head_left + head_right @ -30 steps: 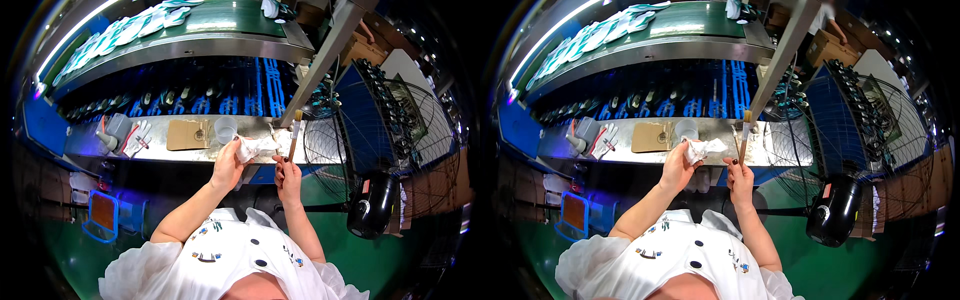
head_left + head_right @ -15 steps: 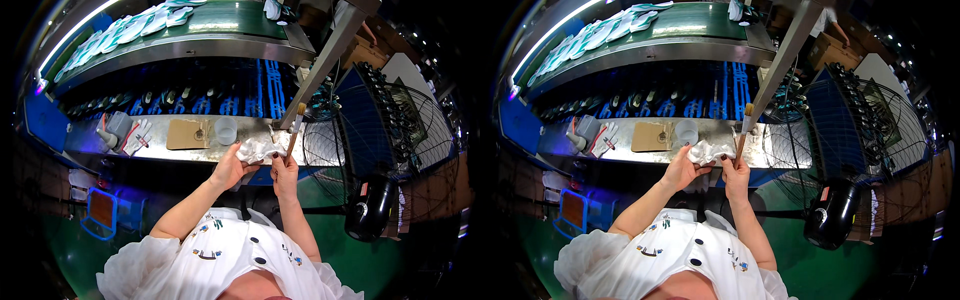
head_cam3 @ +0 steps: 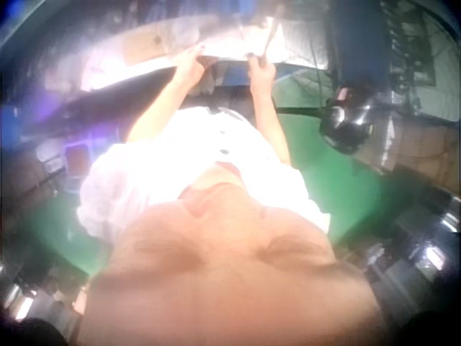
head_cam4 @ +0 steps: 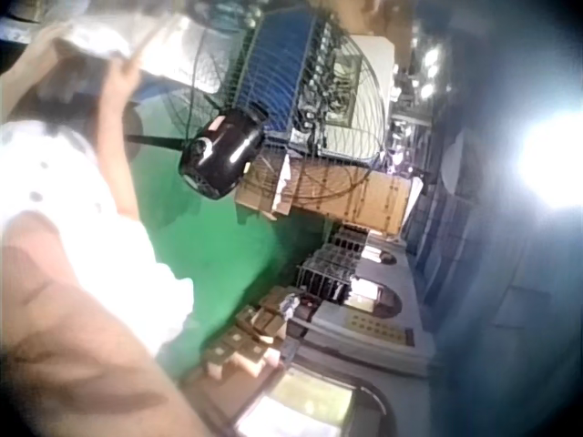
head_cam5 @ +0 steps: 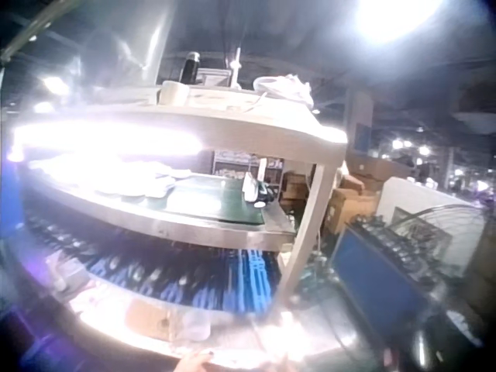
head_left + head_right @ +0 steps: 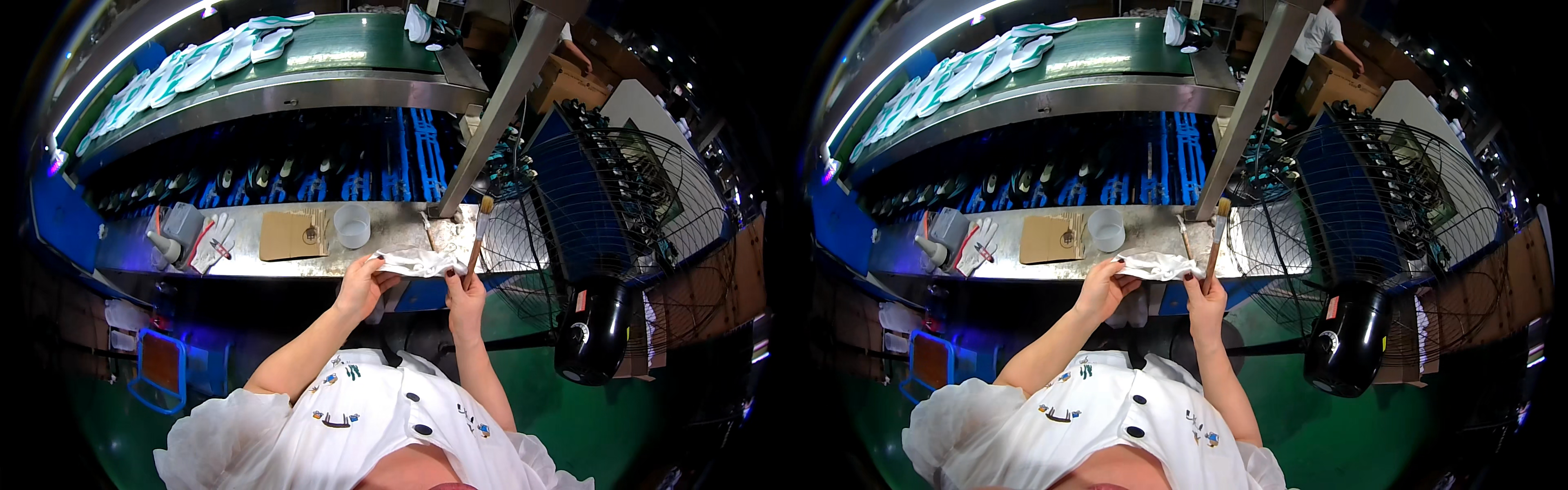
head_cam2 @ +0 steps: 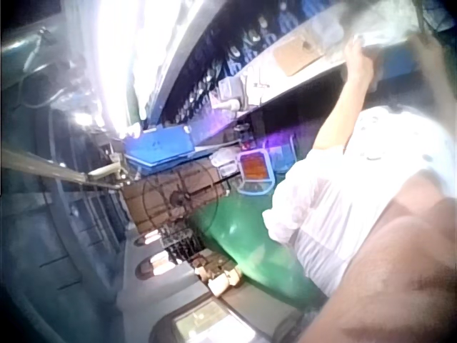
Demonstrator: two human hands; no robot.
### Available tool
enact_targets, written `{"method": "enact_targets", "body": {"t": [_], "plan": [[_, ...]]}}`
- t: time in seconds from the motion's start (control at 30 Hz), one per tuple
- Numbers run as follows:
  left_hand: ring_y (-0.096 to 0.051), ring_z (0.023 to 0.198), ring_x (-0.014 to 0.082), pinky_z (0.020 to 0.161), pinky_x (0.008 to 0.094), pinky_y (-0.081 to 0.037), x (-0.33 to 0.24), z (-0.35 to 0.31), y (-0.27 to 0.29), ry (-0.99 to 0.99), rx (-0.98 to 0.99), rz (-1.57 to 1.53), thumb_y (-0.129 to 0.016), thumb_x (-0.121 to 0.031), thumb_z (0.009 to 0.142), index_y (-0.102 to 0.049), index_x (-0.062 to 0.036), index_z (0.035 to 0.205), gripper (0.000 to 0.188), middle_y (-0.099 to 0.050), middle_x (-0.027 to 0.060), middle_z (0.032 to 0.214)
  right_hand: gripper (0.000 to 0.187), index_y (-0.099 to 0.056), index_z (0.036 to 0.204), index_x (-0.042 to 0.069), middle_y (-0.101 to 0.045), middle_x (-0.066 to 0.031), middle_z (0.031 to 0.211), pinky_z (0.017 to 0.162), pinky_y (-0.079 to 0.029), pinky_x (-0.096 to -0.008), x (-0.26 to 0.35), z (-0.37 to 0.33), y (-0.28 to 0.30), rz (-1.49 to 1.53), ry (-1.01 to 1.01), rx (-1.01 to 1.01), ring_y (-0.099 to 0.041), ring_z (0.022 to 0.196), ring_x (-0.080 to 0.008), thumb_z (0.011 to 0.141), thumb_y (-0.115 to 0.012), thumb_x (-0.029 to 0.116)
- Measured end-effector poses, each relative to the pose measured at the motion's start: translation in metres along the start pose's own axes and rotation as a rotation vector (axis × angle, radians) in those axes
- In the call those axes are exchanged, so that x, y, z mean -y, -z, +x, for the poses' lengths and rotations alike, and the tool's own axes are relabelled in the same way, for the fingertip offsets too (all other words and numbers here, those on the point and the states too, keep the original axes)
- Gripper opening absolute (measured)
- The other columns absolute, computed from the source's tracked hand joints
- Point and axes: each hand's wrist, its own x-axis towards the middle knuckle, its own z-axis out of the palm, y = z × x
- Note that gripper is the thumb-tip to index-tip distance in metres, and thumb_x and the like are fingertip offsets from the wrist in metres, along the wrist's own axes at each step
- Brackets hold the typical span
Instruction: The person applies a liquid substance to a shoe sole using a brush, wipes the brush and other components with a cloth, and refills a container from a larger jug.
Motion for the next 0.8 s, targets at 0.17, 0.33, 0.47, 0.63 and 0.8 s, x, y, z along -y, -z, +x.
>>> {"method": "enact_targets", "body": {"t": [0.17,0.33,0.47,0.63,0.8], "plan": [[-0.058,0.079,0.0165,0.073,0.0325,-0.046,0.004,0.004,0.015,-0.085,-0.084,0.002,-0.042,-0.013,0.087,-0.053,-0.0034,0.093,0.015,-0.060,0.0071,0.087,0.013,-0.054,0.083,0.006,-0.043,0.0064,0.062,0.035,-0.020,-0.0172,-0.016,-0.011,0.008,-0.028,-0.017,-0.022,-0.030,0.042,0.0000,0.083,-0.062,0.016],[-0.056,0.074,0.0121,0.066,0.0263,-0.044,0.000,0.010,0.015,-0.217,-0.108,0.074,-0.044,-0.013,0.087,-0.052,-0.0047,0.090,0.012,-0.058,0.0032,0.081,0.013,-0.057,0.087,0.003,-0.045,0.0071,0.064,0.040,-0.023,-0.0171,-0.026,-0.024,0.014,-0.035,-0.083,0.002,-0.032,0.047,0.0000,0.083,-0.062,0.015],[-0.051,0.069,0.0058,0.060,0.0201,-0.039,-0.017,0.012,0.008,-0.345,-0.062,0.253,-0.046,-0.013,0.087,-0.053,-0.0043,0.089,0.011,-0.055,-0.0012,0.077,0.016,-0.059,0.095,-0.001,-0.051,0.0043,0.072,0.059,-0.035,-0.0165,-0.020,-0.026,0.019,-0.157,0.024,0.005,-0.043,0.064,-0.0023,0.082,-0.059,0.008],[-0.050,0.071,0.0038,0.063,0.0194,-0.039,-0.040,0.010,-0.022,-0.366,0.079,0.358,-0.048,-0.012,0.088,-0.053,-0.0029,0.088,0.011,-0.055,-0.0023,0.079,0.016,-0.061,0.095,-0.001,-0.052,0.0046,0.074,0.060,-0.034,-0.0171,0.017,-0.019,0.018,-0.210,0.093,-0.015,-0.042,0.067,-0.0021,0.083,-0.057,0.008],[-0.051,0.073,0.0043,0.064,0.0197,-0.040,-0.030,0.011,-0.030,-0.315,0.141,0.371,-0.048,-0.009,0.087,-0.053,-0.0020,0.089,0.009,-0.056,-0.0011,0.079,0.013,-0.063,0.092,0.000,-0.045,0.0059,0.068,0.055,-0.030,-0.0184,0.026,-0.012,0.007,-0.278,0.152,0.017,-0.037,0.061,-0.0025,0.082,-0.058,0.008]]}}
